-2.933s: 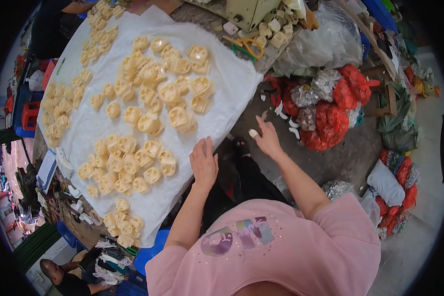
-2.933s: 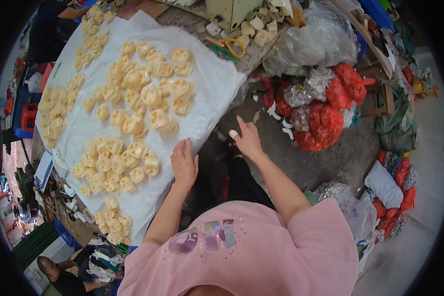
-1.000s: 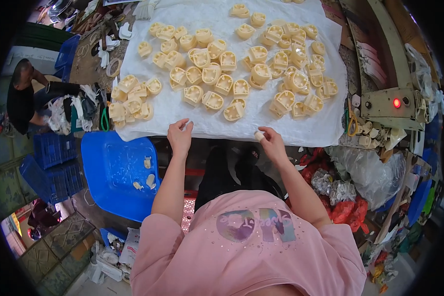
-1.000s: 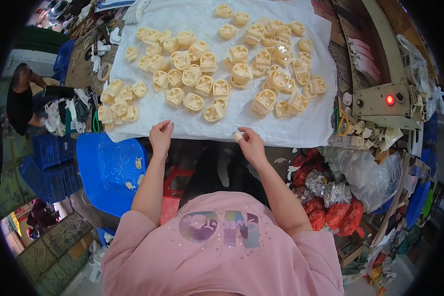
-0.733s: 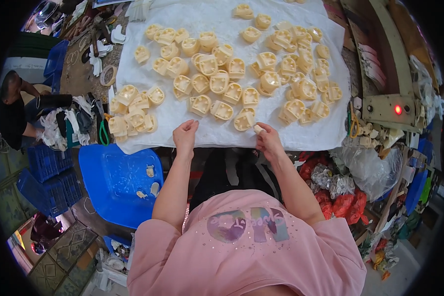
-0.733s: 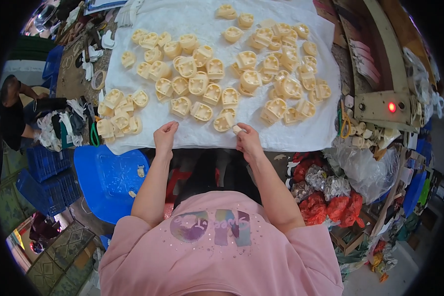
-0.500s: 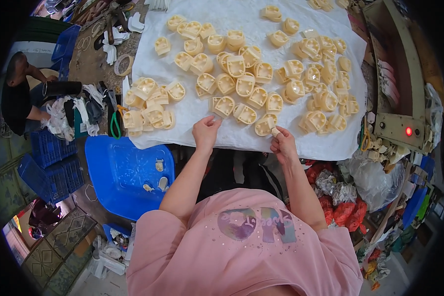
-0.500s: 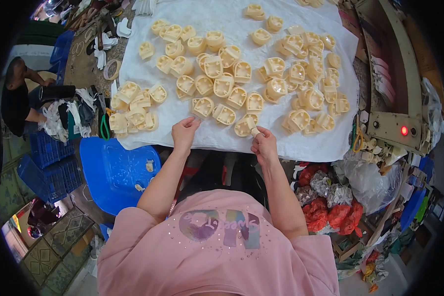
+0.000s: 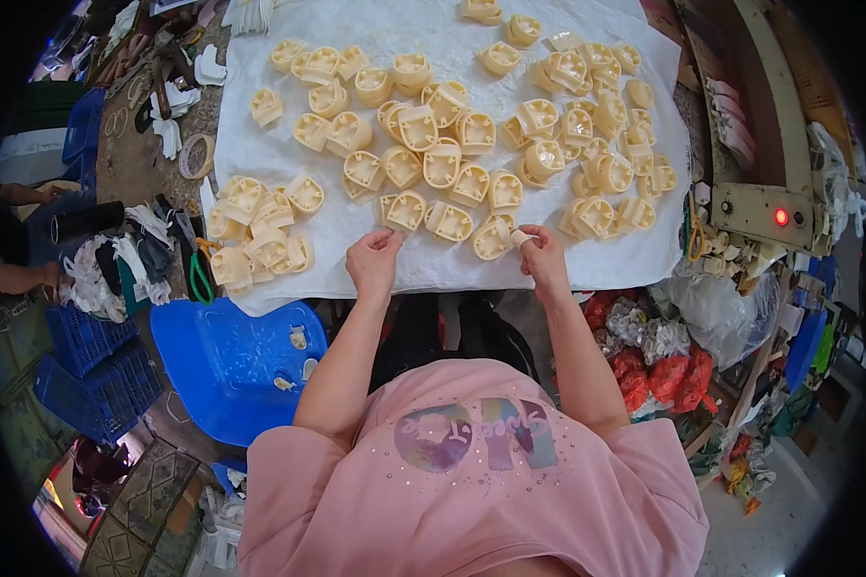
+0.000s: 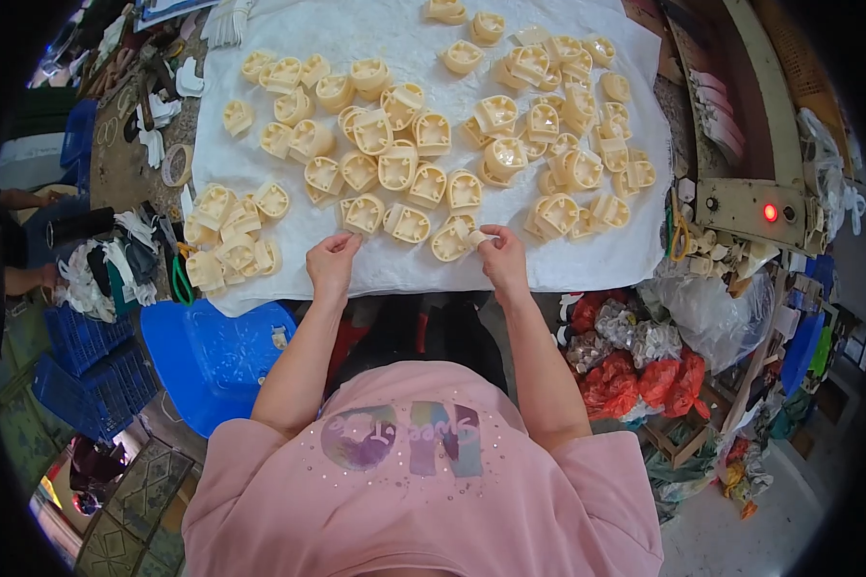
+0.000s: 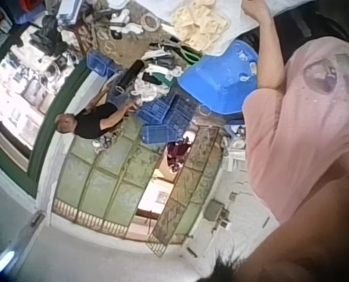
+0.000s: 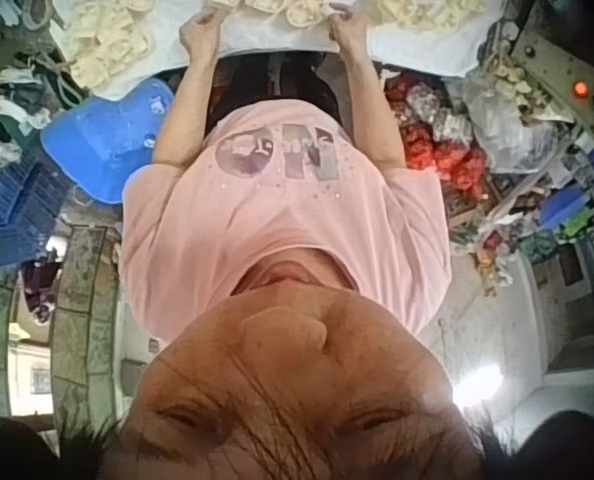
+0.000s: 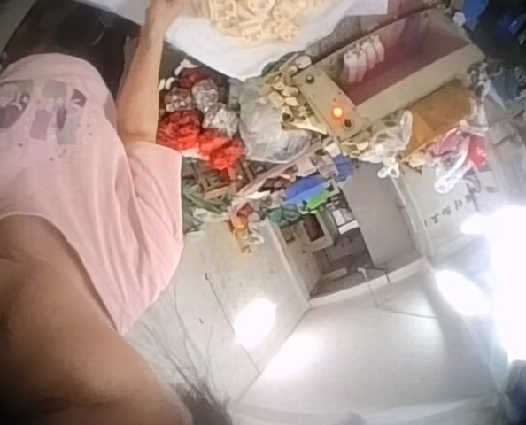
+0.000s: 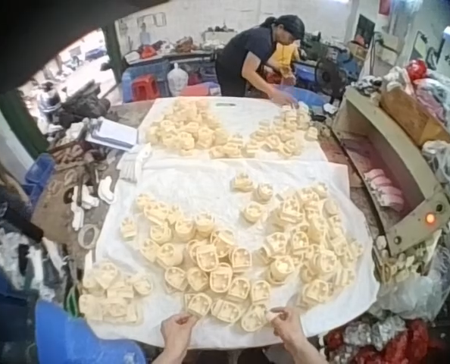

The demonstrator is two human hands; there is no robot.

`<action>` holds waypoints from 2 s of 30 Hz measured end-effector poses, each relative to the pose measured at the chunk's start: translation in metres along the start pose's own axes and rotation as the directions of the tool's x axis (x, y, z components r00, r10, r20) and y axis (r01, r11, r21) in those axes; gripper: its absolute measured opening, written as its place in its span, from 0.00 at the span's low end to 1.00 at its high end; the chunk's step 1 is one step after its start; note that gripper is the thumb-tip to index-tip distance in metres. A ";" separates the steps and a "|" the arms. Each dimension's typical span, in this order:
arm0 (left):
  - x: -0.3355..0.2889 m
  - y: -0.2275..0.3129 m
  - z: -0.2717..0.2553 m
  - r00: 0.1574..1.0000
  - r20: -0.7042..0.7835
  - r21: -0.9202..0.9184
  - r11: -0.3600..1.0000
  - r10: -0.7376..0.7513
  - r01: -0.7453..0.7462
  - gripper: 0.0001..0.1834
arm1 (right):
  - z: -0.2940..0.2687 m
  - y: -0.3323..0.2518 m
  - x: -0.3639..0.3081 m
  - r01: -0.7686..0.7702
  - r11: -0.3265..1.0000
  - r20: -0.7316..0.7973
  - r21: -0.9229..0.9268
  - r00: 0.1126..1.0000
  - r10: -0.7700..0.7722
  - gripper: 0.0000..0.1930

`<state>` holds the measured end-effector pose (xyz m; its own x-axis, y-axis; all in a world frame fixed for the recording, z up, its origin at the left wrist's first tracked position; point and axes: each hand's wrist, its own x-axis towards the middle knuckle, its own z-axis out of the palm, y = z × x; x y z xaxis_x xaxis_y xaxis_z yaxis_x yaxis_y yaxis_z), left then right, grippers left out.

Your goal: Sort and inspect plastic shoe mold components in a factory setting.

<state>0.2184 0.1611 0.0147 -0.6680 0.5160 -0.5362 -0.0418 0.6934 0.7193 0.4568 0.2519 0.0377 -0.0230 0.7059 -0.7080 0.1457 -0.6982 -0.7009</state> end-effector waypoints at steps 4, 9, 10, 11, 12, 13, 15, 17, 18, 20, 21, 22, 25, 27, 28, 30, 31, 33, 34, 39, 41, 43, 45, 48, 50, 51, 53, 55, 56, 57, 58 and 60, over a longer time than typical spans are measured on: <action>-0.005 0.018 -0.001 1.000 0.000 0.008 1.000 -0.016 0.016 0.14 | -0.003 0.012 0.001 0.218 0.923 -0.008 -0.318 0.973 -0.232 0.14; 0.003 0.012 -0.007 1.000 -0.027 -0.042 0.999 -0.006 0.005 0.13 | 0.014 0.001 -0.019 0.349 0.629 0.085 -0.694 0.908 -0.410 0.16; 0.005 0.015 -0.007 0.999 -0.040 -0.036 0.999 -0.014 0.012 0.12 | 0.016 0.001 -0.018 0.346 0.630 0.079 -0.695 0.908 -0.411 0.16; 0.008 0.018 -0.005 0.999 -0.035 -0.035 0.999 -0.011 0.010 0.12 | 0.018 0.000 -0.018 0.366 0.541 0.110 -0.757 0.888 -0.447 0.15; 0.011 0.020 -0.004 0.999 -0.046 -0.076 0.997 0.011 -0.014 0.11 | 0.021 -0.002 -0.018 0.381 0.445 0.146 -0.811 0.867 -0.477 0.14; 0.012 0.022 -0.003 0.998 -0.059 -0.116 0.992 0.032 -0.039 0.11 | 0.023 -0.007 -0.018 0.378 0.446 0.141 -0.812 0.867 -0.477 0.14; 0.012 0.026 -0.005 0.997 -0.065 -0.101 0.993 0.048 -0.055 0.10 | 0.026 -0.018 -0.017 0.336 0.308 0.199 -0.890 0.894 -0.402 0.13; 0.015 0.023 -0.005 0.995 -0.072 -0.088 0.994 0.065 -0.072 0.10 | 0.023 -0.013 -0.014 0.333 0.330 0.178 -0.884 0.889 -0.421 0.12; 0.014 0.017 -0.006 0.996 -0.076 -0.113 0.992 0.052 -0.060 0.09 | 0.022 -0.011 -0.014 0.334 0.351 0.162 -0.875 0.884 -0.438 0.12; 0.017 0.009 -0.007 0.996 -0.079 -0.140 0.989 0.039 -0.050 0.09 | 0.021 -0.010 -0.016 0.314 0.403 0.121 -0.860 0.891 -0.437 0.12; 0.017 0.011 -0.009 0.995 -0.090 -0.141 0.988 0.053 -0.065 0.08 | 0.021 -0.012 -0.019 0.296 0.452 0.083 -0.841 0.898 -0.432 0.11; 0.017 0.012 -0.010 0.993 -0.102 -0.142 0.987 0.067 -0.081 0.07 | 0.020 -0.014 -0.023 0.297 0.451 0.085 -0.842 0.897 -0.433 0.11; 0.020 -0.002 -0.017 0.987 -0.099 -0.159 0.977 0.128 -0.143 0.07 | 0.016 -0.024 -0.028 0.248 0.582 0.019 -0.774 0.929 -0.371 0.10; 0.018 -0.008 -0.022 0.983 -0.098 -0.149 0.974 0.156 -0.170 0.07 | 0.016 -0.029 -0.018 0.367 0.405 0.045 -0.838 0.785 -0.619 0.10; 0.016 -0.010 -0.024 0.978 -0.096 -0.138 0.971 0.183 -0.195 0.07 | 0.018 -0.034 -0.013 0.366 0.406 0.043 -0.838 0.784 -0.619 0.10; 0.010 -0.012 -0.027 0.975 -0.072 -0.110 0.970 0.211 -0.218 0.07 | 0.024 -0.047 -0.003 0.488 0.190 0.183 -0.852 0.618 -0.765 0.11; 0.006 -0.012 -0.027 0.970 -0.048 -0.083 0.967 0.238 -0.241 0.08 | 0.025 -0.050 0.001 0.487 0.188 0.183 -0.853 0.616 -0.767 0.11; -0.002 -0.015 -0.029 0.968 -0.008 -0.087 0.965 0.249 -0.249 0.08 | 0.029 -0.054 0.007 0.346 -0.035 0.255 -0.938 0.616 -0.745 0.14; -0.006 -0.015 -0.029 0.966 0.031 -0.090 0.963 0.258 -0.255 0.08 | 0.030 -0.054 0.007 0.353 -0.039 0.263 -0.935 0.613 -0.745 0.14; -0.014 -0.021 -0.039 0.963 0.036 -0.069 0.962 0.267 -0.265 0.09 | 0.030 -0.055 -0.006 0.413 0.216 0.144 -0.885 0.683 -0.716 0.19; -0.018 -0.017 -0.040 0.959 0.043 -0.060 0.959 0.280 -0.277 0.10 | 0.024 -0.055 -0.006 0.474 0.299 0.127 -0.828 0.679 -0.723 0.19; -0.027 -0.005 -0.043 0.941 0.039 -0.103 0.939 0.335 -0.329 0.10 | 0.029 -0.066 -0.020 0.436 0.565 0.056 -0.701 0.823 -0.566 0.19; -0.038 0.006 -0.043 0.871 0.099 -0.224 0.863 0.482 -0.452 0.12 | 0.043 -0.062 -0.039 0.522 0.687 0.108 -0.505 0.828 -0.550 0.20; -0.078 0.066 -0.044 0.633 0.309 -0.210 0.701 0.709 -0.682 0.20 | 0.074 -0.060 -0.074 0.535 0.845 0.191 -0.002 0.829 -0.525 0.26; -0.104 0.079 -0.030 0.483 0.389 -0.213 0.587 0.785 -0.781 0.21 | 0.100 -0.074 -0.096 0.464 0.861 0.272 0.208 0.818 -0.507 0.32; -0.112 0.080 -0.024 0.484 0.347 -0.368 0.592 0.803 -0.717 0.21 | 0.103 -0.084 -0.102 0.440 0.872 0.238 0.213 0.843 -0.483 0.32; -0.117 0.090 -0.024 0.460 0.375 -0.408 0.589 0.805 -0.698 0.22 | 0.101 -0.103 -0.103 0.422 0.880 0.207 0.220 0.861 -0.465 0.32; -0.121 0.091 -0.024 0.449 0.382 -0.408 0.584 0.808 -0.702 0.23 | 0.095 -0.120 -0.102 0.272 0.915 0.272 0.298 0.895 -0.355 0.33; -0.122 0.093 -0.025 0.417 0.385 -0.433 0.560 0.823 -0.707 0.24 | 0.091 -0.126 -0.105 0.275 0.914 0.280 0.298 0.890 -0.359 0.33; -0.123 0.094 -0.026 0.389 0.384 -0.451 0.538 0.837 -0.712 0.25 | 0.090 -0.131 -0.109 0.276 0.889 0.312 0.364 0.864 -0.395 0.34; -0.126 0.098 -0.026 0.398 0.373 -0.442 0.537 0.838 -0.719 0.25 | 0.090 -0.136 -0.112 0.270 0.861 0.340 0.430 0.835 -0.432 0.34; -0.133 0.110 -0.026 0.373 0.341 -0.578 0.505 0.863 -0.641 0.28 | 0.091 -0.143 -0.121 0.263 0.830 0.363 0.492 0.805 -0.470 0.35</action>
<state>0.2827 0.1555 0.1762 -0.0320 0.9622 0.2706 -0.0229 -0.2714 0.9622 0.3484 0.2557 0.2154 -0.4461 0.8526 -0.2720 -0.3714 -0.4529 -0.8105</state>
